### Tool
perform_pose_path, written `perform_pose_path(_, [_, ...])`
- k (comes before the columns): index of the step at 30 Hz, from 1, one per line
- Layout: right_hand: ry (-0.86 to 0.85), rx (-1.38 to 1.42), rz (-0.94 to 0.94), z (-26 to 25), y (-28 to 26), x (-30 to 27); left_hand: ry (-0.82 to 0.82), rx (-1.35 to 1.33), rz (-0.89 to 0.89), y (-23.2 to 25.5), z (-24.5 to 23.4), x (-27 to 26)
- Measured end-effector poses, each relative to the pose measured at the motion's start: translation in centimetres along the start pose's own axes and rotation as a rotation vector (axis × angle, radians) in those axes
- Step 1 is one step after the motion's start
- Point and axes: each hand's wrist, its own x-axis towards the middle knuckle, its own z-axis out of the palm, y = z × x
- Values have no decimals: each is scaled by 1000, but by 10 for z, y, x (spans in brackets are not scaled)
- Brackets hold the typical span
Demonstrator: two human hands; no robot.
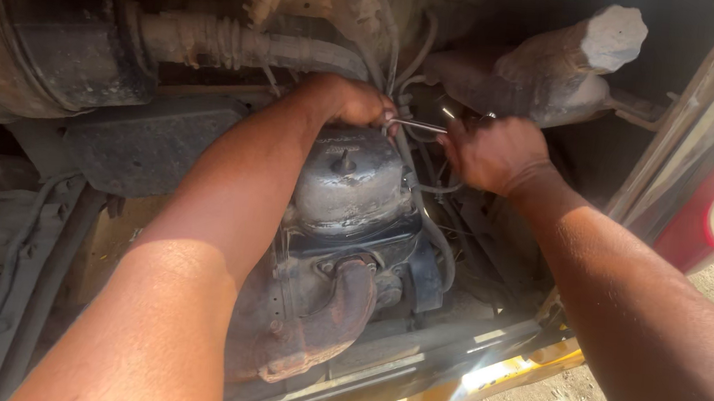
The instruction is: The person unscrews bolts and components of an engine using a wrench and then uses a tool to scrape the surface of the engine block.
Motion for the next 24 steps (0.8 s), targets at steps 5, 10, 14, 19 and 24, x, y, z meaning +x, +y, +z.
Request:
perform_pose_path(5, [682,-104,-398,83,18,34,-132,-468,44,-19,8,25])
perform_pose_path(10, [766,-130,-339,104,14,57,-90,-215,85,-14,4,25])
perform_pose_path(14, [702,-33,-184,99,-6,51,52,133,11,5,-4,2])
perform_pose_path(19, [289,83,7,49,-25,17,116,0,59,24,-15,-5])
perform_pose_path(24, [80,353,-3,-19,-4,-27,104,8,39,36,-17,-21])
